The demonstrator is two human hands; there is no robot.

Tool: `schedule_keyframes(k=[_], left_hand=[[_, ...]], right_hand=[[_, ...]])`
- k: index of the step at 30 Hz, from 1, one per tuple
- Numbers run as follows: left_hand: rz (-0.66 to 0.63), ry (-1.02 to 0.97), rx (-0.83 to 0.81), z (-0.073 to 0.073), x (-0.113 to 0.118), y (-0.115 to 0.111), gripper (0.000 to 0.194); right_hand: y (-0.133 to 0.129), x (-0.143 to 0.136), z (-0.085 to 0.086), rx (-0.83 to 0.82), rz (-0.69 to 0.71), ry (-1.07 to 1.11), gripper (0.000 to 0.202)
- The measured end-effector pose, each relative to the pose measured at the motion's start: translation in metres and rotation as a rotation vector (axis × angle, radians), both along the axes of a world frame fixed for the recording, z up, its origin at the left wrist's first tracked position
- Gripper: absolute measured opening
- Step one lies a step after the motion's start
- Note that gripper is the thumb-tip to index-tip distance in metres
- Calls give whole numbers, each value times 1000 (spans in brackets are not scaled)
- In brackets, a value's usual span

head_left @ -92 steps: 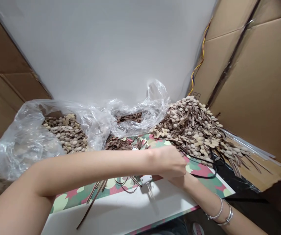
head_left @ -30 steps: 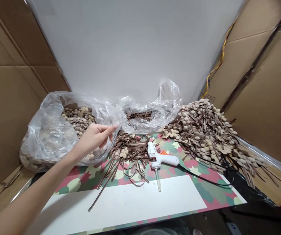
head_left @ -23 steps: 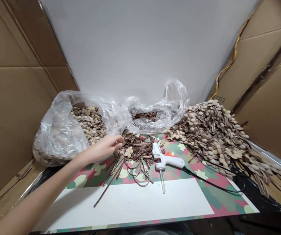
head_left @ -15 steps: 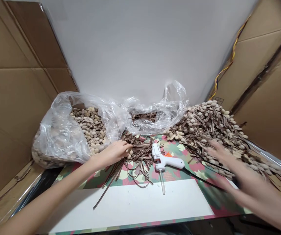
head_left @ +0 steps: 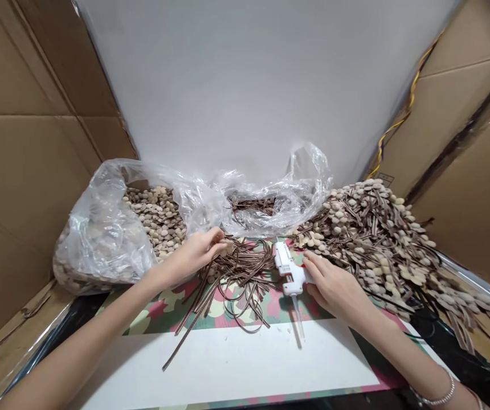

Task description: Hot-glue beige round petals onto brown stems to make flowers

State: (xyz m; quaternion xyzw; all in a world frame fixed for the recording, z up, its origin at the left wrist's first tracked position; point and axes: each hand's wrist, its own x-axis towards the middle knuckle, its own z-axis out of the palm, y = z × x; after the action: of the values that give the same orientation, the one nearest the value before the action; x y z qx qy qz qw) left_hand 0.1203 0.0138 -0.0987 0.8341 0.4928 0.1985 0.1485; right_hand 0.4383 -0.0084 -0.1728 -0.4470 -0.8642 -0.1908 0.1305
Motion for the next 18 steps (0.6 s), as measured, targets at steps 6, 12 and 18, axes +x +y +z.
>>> schedule_keyframes(k=[6,12,18], left_hand=[[138,-24,0,21,-6,18,33],[-280,-345,-426,27,23,3,20],[-445,-445,-380,9,81,-16,18]], right_hand=[[-5,26,29,-128,20,460,41],[-4,38,21,-307,-140,775,23],[-12,7,21,-463,-114,834,26]])
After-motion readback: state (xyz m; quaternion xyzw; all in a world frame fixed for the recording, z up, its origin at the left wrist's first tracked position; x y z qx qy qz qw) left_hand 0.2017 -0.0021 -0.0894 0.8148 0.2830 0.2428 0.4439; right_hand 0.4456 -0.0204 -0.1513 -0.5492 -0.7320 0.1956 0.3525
